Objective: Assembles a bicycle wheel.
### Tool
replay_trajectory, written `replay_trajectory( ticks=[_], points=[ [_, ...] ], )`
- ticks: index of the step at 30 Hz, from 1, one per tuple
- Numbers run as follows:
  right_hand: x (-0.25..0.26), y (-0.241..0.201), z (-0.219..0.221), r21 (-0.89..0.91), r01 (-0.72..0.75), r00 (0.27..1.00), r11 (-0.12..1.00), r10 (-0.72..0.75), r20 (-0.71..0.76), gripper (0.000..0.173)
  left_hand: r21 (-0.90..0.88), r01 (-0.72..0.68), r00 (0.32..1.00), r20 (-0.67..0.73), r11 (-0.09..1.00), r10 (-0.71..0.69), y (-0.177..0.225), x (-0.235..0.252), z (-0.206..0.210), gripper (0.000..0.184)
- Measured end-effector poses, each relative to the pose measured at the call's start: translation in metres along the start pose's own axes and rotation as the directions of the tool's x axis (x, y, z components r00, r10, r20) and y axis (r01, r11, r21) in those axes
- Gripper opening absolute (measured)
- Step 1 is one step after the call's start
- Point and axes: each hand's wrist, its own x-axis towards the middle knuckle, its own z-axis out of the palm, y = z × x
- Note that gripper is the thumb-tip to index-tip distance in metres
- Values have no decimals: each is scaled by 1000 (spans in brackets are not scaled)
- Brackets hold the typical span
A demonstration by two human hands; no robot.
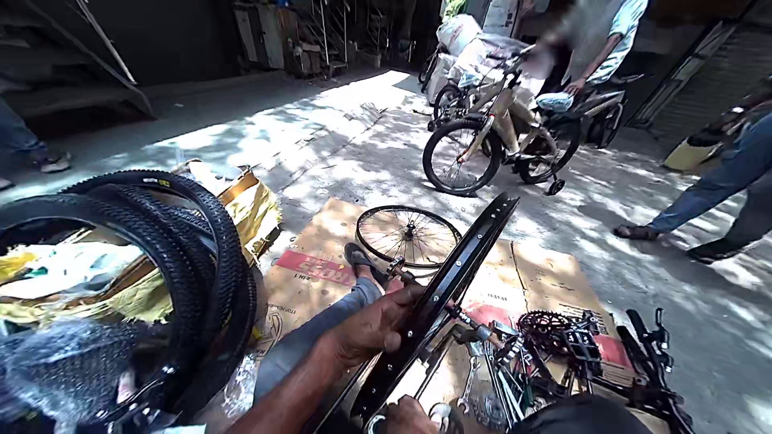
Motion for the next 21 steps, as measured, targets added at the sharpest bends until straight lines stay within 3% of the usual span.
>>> replay_trajectory(
  ticks=[2,3,4,6,7,9,14,16,19,21],
  points=[
    [-3,4,5,4,23,1000,1000,-23,-7,36,-68,110,979,-163,992,-120,-22,-40,-8,47],
    [-3,5,5,10,35,999,999,-35,-10,36,-18,212,936,-285,977,-208,-29,-57,-9,40],
    [-1,6,5,12,44,999,999,-44,-11,36,85,337,872,-403,938,-277,-35,-70,-9,39],
    [1,6,5,5,44,999,999,-44,-10,39,277,598,734,-566,752,-375,-45,-86,-7,39],
    [0,5,5,1,42,999,999,-41,-10,40,292,663,686,-605,690,-403,-50,-93,-6,38],
    [0,6,5,-3,41,999,999,-41,-10,41,232,656,661,-636,718,-398,-49,-102,-3,37],
    [0,7,3,-7,30,1000,1000,-30,5,41,231,564,680,-674,793,-288,-33,-111,5,23],
    [0,8,2,-10,33,999,999,-33,10,41,284,511,742,-622,811,-250,-23,-111,8,21],
    [-1,8,1,-12,27,999,1000,-27,20,43,374,348,883,-439,860,-166,-7,-112,11,36],
    [-1,8,1,-15,24,1000,1000,-24,17,43,425,269,922,-373,864,-103,2,-109,15,40]
  ],
)
